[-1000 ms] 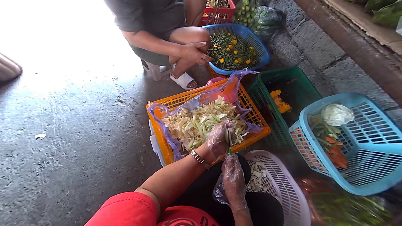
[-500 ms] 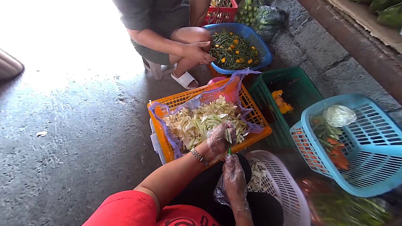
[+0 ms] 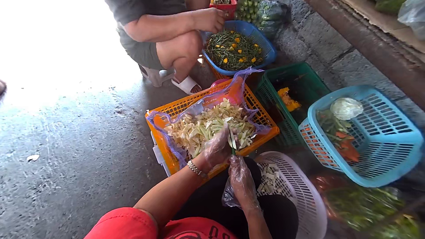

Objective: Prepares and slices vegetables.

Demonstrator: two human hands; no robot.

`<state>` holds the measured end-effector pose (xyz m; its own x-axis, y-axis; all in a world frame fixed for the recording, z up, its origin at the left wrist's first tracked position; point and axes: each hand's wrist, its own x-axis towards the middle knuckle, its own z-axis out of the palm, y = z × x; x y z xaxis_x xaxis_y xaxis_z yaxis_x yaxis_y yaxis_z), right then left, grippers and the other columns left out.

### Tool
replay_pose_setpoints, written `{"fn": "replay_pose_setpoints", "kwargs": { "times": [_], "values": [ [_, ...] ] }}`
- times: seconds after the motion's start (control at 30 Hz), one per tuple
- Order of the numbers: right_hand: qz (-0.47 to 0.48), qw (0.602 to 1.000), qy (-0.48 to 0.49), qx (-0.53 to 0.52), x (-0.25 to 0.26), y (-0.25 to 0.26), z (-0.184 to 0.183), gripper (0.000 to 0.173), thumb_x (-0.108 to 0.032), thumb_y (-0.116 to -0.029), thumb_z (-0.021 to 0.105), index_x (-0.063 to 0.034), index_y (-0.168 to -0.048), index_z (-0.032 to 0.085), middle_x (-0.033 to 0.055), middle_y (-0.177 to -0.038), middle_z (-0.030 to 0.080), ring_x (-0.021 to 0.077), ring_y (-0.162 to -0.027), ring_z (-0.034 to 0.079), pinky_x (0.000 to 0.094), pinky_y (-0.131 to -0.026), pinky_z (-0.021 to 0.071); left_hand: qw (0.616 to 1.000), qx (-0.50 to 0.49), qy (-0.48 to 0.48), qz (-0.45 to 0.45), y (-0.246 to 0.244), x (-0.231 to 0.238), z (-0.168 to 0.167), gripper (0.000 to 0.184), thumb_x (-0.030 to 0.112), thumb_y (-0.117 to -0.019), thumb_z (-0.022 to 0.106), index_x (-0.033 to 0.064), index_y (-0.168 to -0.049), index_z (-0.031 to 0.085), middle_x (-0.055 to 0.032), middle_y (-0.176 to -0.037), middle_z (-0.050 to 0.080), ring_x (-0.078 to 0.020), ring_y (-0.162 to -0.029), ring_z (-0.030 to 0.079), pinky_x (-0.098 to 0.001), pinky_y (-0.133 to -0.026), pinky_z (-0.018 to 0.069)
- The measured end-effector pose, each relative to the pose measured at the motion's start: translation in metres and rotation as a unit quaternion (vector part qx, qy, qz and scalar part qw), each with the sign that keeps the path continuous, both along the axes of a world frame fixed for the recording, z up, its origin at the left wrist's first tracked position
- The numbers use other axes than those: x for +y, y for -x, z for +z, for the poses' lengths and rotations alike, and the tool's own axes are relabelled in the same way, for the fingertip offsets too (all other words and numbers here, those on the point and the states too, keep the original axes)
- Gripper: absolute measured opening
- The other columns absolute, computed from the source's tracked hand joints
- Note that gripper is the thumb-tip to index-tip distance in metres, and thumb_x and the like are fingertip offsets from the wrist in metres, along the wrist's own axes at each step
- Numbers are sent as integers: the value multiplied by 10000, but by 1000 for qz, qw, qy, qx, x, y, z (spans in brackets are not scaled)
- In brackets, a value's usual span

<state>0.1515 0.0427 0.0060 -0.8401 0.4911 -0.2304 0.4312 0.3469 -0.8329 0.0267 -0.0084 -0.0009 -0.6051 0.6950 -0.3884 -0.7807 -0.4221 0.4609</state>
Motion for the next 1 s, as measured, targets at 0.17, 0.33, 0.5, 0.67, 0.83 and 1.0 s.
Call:
{"fn": "replay_pose_setpoints", "kwargs": {
  "times": [0.17, 0.33, 0.5, 0.67, 0.83, 1.0],
  "values": [
    [38, 999, -27, -24, 3, 11, 5, 430, -289, -1099, 402, 63, -1255, 594, 214, -1022, 681, 293, -978, 673, 460, -896, 520, 973, 206, 63, -81, 1, -33, 3, 592, 437, -1101, 122, 24, -1298, 497, 0, -976, 683, -112, -938, 663, -303, -877, 545],
    [62, 997, -11, -44, -4, 16, 1, 424, -293, -1101, 398, 55, -1262, 582, 207, -1004, 674, 303, -970, 672, 464, -889, 522, 945, 284, 162, -12, -5, -37, -7, 347, 187, -1103, 245, -10, -1233, 500, 0, -909, 682, -98, -888, 671, -290, -870, 552],
    [65, 996, -13, -61, -3, 17, 1, 426, -282, -1104, 391, 54, -1299, 567, 216, -1037, 678, 310, -999, 671, 464, -905, 516, 943, 283, 172, 18, -10, -29, -10, 303, 157, -1097, 236, 9, -1182, 486, 20, -819, 662, -78, -812, 665, -254, -825, 554],
    [77, 993, -8, -84, -1, 19, 1, 438, -288, -1113, 365, 40, -1338, 549, 220, -1081, 673, 310, -1046, 660, 458, -943, 503, 940, 270, 206, 23, -11, -22, -10, 277, 156, -1108, 247, 20, -1155, 484, 46, -737, 575, -55, -709, 612, -213, -746, 536],
    [75, 993, -16, -92, -3, 21, 2, 437, -295, -1114, 365, 36, -1333, 548, 217, -1091, 672, 307, -1058, 659, 460, -950, 497, 938, 259, 229, 39, -13, -17, -10, 260, 160, -1111, 261, 26, -1140, 482, 45, -715, 529, -51, -655, 572, -201, -688, 520],
    [65, 992, -25, -101, -3, 20, 6, 423, -277, -1117, 362, 36, -1332, 548, 217, -1104, 672, 298, -1068, 658, 452, -953, 491, 934, 258, 242, 48, -15, -11, -7, 234, 152, -1113, 283, 24, -1110, 479, 44, -695, 505, -46, -626, 550, -189, -654, 505]
  ]
}}
